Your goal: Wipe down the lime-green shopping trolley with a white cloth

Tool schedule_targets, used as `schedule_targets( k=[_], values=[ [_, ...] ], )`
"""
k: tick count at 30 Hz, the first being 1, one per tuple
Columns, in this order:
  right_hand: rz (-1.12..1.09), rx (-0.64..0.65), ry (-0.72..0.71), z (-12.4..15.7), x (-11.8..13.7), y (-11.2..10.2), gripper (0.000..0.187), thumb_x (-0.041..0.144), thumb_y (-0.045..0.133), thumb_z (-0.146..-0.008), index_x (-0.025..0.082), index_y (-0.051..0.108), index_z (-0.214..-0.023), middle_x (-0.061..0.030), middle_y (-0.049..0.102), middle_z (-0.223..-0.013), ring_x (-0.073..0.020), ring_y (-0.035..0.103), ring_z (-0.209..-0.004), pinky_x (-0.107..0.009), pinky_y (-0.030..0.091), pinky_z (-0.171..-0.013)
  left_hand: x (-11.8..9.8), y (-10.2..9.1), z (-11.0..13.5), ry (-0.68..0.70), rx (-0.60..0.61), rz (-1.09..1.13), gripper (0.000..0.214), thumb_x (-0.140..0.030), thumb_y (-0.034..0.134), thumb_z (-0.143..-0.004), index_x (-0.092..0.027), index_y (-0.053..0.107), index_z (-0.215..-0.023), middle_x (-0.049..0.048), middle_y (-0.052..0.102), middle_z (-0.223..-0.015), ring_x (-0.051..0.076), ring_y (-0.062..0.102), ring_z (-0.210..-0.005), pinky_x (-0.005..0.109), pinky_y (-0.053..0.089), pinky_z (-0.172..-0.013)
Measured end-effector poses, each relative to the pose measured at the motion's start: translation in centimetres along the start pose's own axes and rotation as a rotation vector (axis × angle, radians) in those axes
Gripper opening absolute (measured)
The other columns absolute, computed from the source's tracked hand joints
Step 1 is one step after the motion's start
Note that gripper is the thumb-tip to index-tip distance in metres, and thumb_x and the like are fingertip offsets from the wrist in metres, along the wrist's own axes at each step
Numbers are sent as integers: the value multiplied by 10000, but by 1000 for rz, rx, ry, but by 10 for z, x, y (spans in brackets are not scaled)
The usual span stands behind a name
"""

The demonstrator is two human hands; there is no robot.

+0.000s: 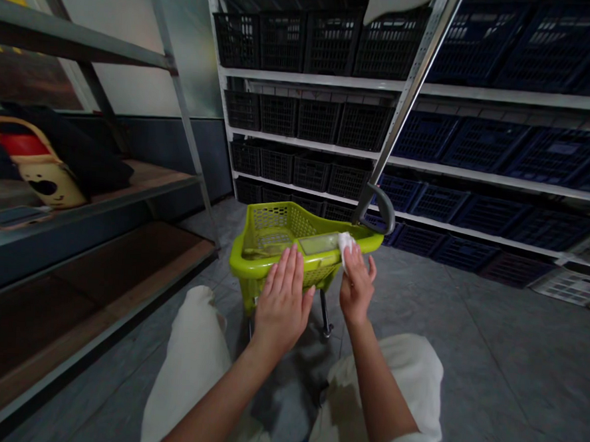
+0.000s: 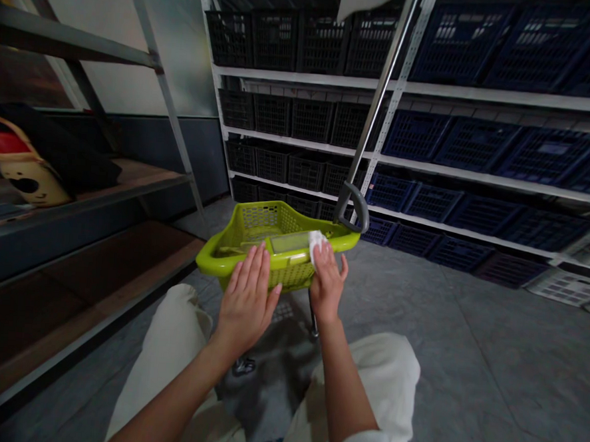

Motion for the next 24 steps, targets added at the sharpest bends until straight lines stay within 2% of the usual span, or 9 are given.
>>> schedule_targets(
  k=[2,7,9,12,14,16,20,22,24],
  values=[
    [12,-46,95,0,4,1,634,84,331,-961,303,342,-1556,-95,521,-1509,-201,435,-1442,-496,285,-1194,-1,0,-1,-6,7,-4,703,-375,372,-1018,-15,149,-1579,167,243,-1643,272,220,-1540,434,218,-1242],
    [-64,252,-256,2,24,-1,627,105,405,-959,305,347,-1550,-55,564,-1476,-178,427,-1447,-457,257,-1217,1,1,1,-10,-3,1,674,-348,372,-1017,-10,193,-1572,172,241,-1644,278,207,-1543,437,208,-1243],
    [-33,162,-188,2,13,0,613,93,394,-959,305,383,-1534,-66,585,-1455,-189,463,-1423,-482,250,-1216,3,0,2,-7,-8,7,668,-334,371,-1017,-16,187,-1575,167,257,-1640,271,219,-1540,430,213,-1243],
    [0,-54,89,3,-6,3,590,102,360,-969,317,419,-1516,-92,578,-1457,-214,496,-1399,-516,316,-1171,4,-3,2,-4,-3,5,687,-346,370,-1018,-17,153,-1581,169,266,-1635,269,231,-1537,428,221,-1243],
    [-14,-102,206,2,-4,3,581,117,353,-974,325,425,-1512,-91,557,-1476,-220,477,-1414,-519,341,-1151,3,-3,1,-5,2,4,704,-366,369,-1018,-21,134,-1585,173,259,-1637,271,230,-1537,433,223,-1242],
    [-44,-5,152,-1,12,-1,587,115,358,-968,320,419,-1515,-81,542,-1491,-216,438,-1442,-516,308,-1169,1,-3,1,-5,4,8,709,-374,366,-1018,-26,125,-1587,174,255,-1638,270,228,-1538,434,230,-1241],
    [-100,304,-179,-7,35,-12,602,129,417,-950,306,397,-1524,-62,544,-1492,-207,432,-1446,-495,220,-1215,0,-1,1,-5,3,22,705,-360,367,-1016,-42,115,-1592,177,253,-1639,272,226,-1538,450,243,-1236],
    [-82,278,-158,-10,27,-13,596,123,416,-944,314,420,-1509,-56,570,-1470,-210,465,-1424,-500,218,-1212,0,-1,0,-10,5,24,706,-359,366,-1017,-45,104,-1594,175,254,-1639,271,230,-1537,450,241,-1236],
    [-33,115,6,-11,12,-11,582,112,390,-943,317,462,-1482,-63,599,-1439,-221,510,-1389,-517,253,-1186,0,-1,0,-11,12,24,711,-367,363,-1020,-38,99,-1592,172,257,-1639,268,230,-1537,442,234,-1239]
  ],
)
Point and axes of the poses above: each hand's wrist, its own z-axis away from the middle knuckle, its own y-axis out of the palm, x = y × z, the point moved 1 cm from there along -z, towards the middle knuckle
